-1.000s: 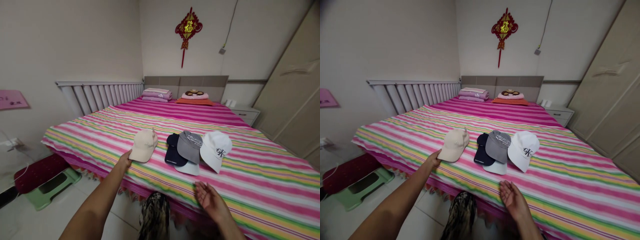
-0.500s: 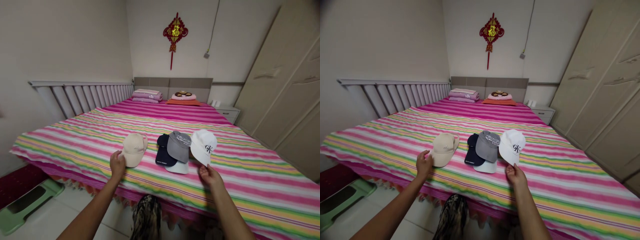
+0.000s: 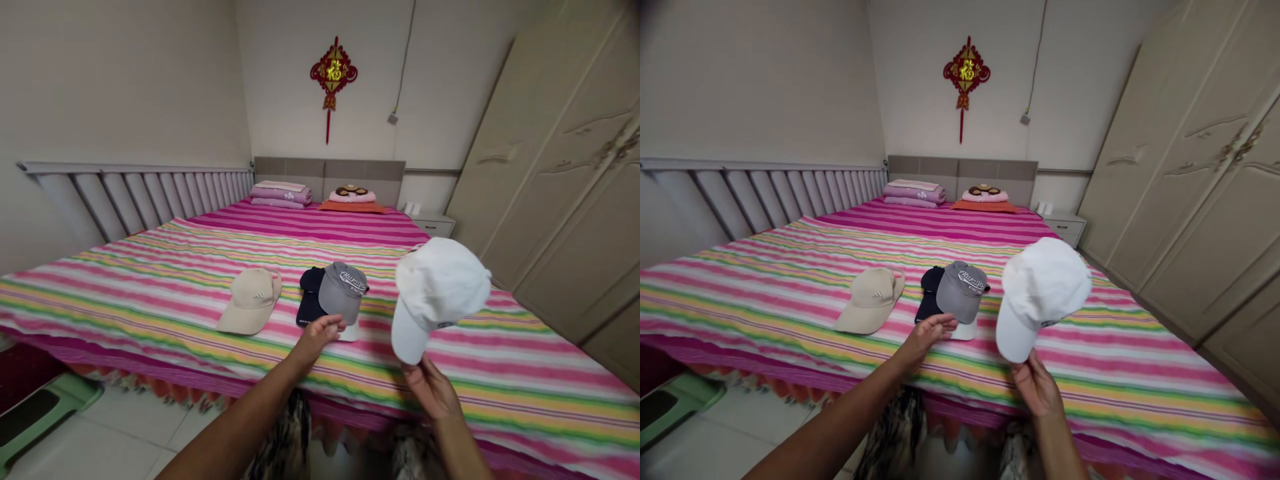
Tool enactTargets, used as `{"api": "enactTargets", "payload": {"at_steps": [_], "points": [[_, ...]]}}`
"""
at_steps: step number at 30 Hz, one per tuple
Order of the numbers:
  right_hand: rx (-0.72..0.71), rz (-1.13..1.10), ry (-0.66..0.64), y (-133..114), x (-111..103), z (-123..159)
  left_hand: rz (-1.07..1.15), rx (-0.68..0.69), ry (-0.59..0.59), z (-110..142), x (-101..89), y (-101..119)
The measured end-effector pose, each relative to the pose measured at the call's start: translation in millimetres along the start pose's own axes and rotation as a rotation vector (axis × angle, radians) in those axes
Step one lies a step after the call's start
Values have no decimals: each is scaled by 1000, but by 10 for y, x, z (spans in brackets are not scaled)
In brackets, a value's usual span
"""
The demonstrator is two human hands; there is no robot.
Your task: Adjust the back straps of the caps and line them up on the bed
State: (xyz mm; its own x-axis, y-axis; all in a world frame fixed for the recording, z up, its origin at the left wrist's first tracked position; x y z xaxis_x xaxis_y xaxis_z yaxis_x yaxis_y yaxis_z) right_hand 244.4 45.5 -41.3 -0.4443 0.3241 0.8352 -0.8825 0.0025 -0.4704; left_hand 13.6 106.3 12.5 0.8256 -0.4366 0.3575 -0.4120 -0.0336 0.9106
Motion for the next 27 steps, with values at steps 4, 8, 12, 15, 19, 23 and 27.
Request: {"api": "enactTargets", "payload": {"at_steps": [4, 8, 12, 15, 19, 23, 27], "points": [[90, 266, -134, 258, -118, 258, 399, -39, -137, -44, 332, 175], [161, 482, -117, 372, -249, 437, 456, 16, -60, 8, 364, 309], [139, 554, -122, 230, -133, 521, 427, -69, -111, 131, 349, 366], [98, 601, -196, 71, 164, 550, 364, -159, -187, 214, 396, 370], [20, 733, -386, -3, 630, 638, 260, -237, -245, 294, 469, 331], [99, 854, -376, 133, 884, 789, 165, -275, -237, 361, 456, 298], [130, 778, -398, 258, 949, 874, 35, -348, -247, 406, 411, 303]]}}
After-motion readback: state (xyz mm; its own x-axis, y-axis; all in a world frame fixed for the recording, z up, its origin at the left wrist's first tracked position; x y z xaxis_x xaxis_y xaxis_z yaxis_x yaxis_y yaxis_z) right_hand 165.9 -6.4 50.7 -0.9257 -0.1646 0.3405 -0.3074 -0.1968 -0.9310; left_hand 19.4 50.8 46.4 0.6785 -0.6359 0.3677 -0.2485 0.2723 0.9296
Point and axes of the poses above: each hand's wrist, its own z-axis away from the middle knuckle, its own x-axis out of the palm, y = z × x, the point moved 2 cm from there along -z, towards the middle knuckle, and after that the axes turned 6 degrees about x, right-handed, at the moved point
